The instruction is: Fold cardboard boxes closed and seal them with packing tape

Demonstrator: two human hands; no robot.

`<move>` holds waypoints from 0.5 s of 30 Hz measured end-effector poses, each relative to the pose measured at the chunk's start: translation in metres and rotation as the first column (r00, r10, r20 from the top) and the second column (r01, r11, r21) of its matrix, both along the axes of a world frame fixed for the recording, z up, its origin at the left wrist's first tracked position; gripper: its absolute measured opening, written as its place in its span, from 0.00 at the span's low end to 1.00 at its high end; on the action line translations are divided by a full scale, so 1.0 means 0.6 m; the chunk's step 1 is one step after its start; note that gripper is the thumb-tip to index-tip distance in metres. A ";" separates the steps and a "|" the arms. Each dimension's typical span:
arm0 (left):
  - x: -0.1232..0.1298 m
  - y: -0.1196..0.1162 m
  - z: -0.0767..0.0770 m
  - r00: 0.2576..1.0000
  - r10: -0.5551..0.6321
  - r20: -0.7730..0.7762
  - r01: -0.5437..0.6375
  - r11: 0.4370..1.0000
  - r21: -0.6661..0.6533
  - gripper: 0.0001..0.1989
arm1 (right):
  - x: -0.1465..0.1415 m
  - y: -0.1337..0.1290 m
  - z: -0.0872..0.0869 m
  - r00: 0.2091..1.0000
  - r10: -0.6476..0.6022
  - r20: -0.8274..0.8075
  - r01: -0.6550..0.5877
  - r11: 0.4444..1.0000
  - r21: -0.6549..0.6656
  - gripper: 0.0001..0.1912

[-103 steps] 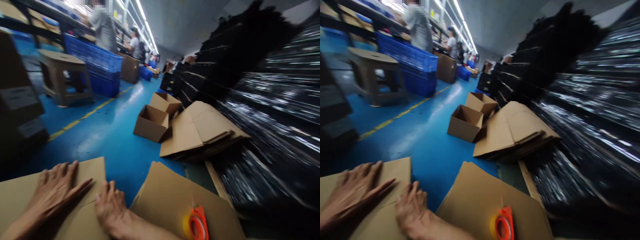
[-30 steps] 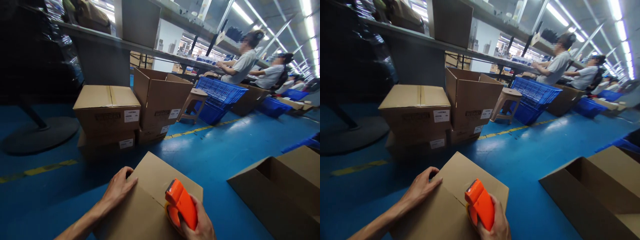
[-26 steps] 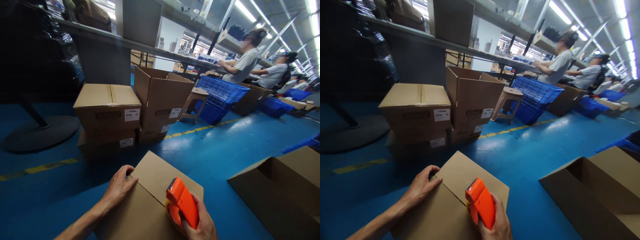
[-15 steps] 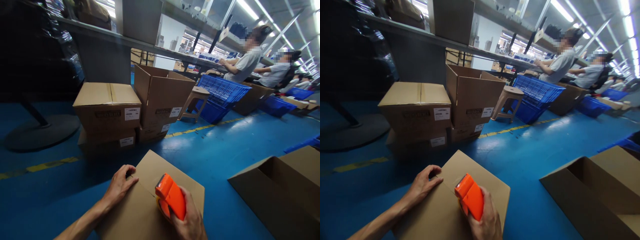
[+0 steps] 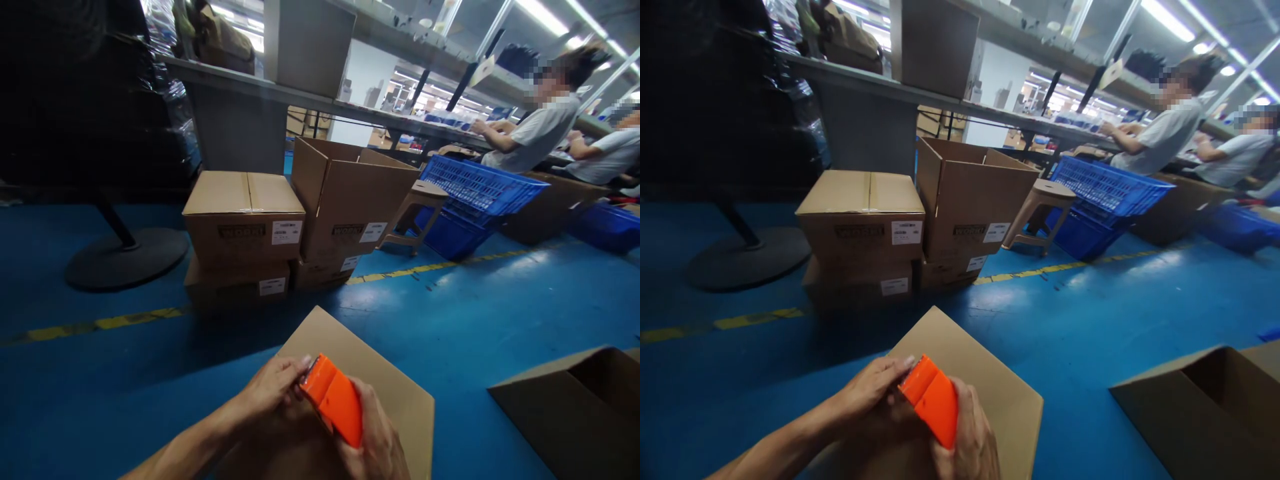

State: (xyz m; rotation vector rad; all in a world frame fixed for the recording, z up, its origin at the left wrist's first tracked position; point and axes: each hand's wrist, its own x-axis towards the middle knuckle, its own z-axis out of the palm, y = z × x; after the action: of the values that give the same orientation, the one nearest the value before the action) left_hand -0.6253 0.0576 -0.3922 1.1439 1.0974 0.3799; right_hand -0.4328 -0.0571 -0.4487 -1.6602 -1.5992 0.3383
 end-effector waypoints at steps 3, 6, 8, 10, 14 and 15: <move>0.016 -0.001 0.005 0.998 0.065 0.020 -0.064 0.996 -0.066 0.31 | -0.007 0.003 0.012 0.999 -0.017 0.036 0.017 1.000 -0.018 0.29; 0.011 0.006 0.002 0.993 0.115 0.005 -0.114 0.993 -0.041 0.31 | -0.009 0.008 0.029 0.987 0.084 0.135 -0.081 0.996 -0.031 0.40; -0.007 0.020 -0.004 0.991 0.136 -0.005 -0.136 0.990 -0.023 0.31 | -0.005 0.008 0.036 0.959 0.172 0.227 -0.165 0.985 -0.047 0.45; -0.035 0.042 -0.013 0.987 0.158 -0.033 -0.158 0.987 0.021 0.30 | 0.005 0.002 0.035 0.931 0.199 0.306 -0.188 0.980 -0.065 0.49; -0.094 0.095 -0.039 0.955 0.272 -0.121 -0.250 0.953 0.170 0.28 | 0.034 -0.019 0.022 0.906 0.170 0.387 -0.127 0.983 -0.135 0.52; -0.103 0.104 -0.045 0.946 0.294 -0.136 -0.265 0.945 0.194 0.27 | 0.039 -0.023 0.020 0.904 0.171 0.393 -0.116 0.980 -0.160 0.52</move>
State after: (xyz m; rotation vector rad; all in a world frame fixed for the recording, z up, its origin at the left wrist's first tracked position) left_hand -0.6872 0.1201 -0.4195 1.1886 1.3998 0.6233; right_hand -0.4093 -0.0709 -0.4367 -1.8018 -2.0536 0.1831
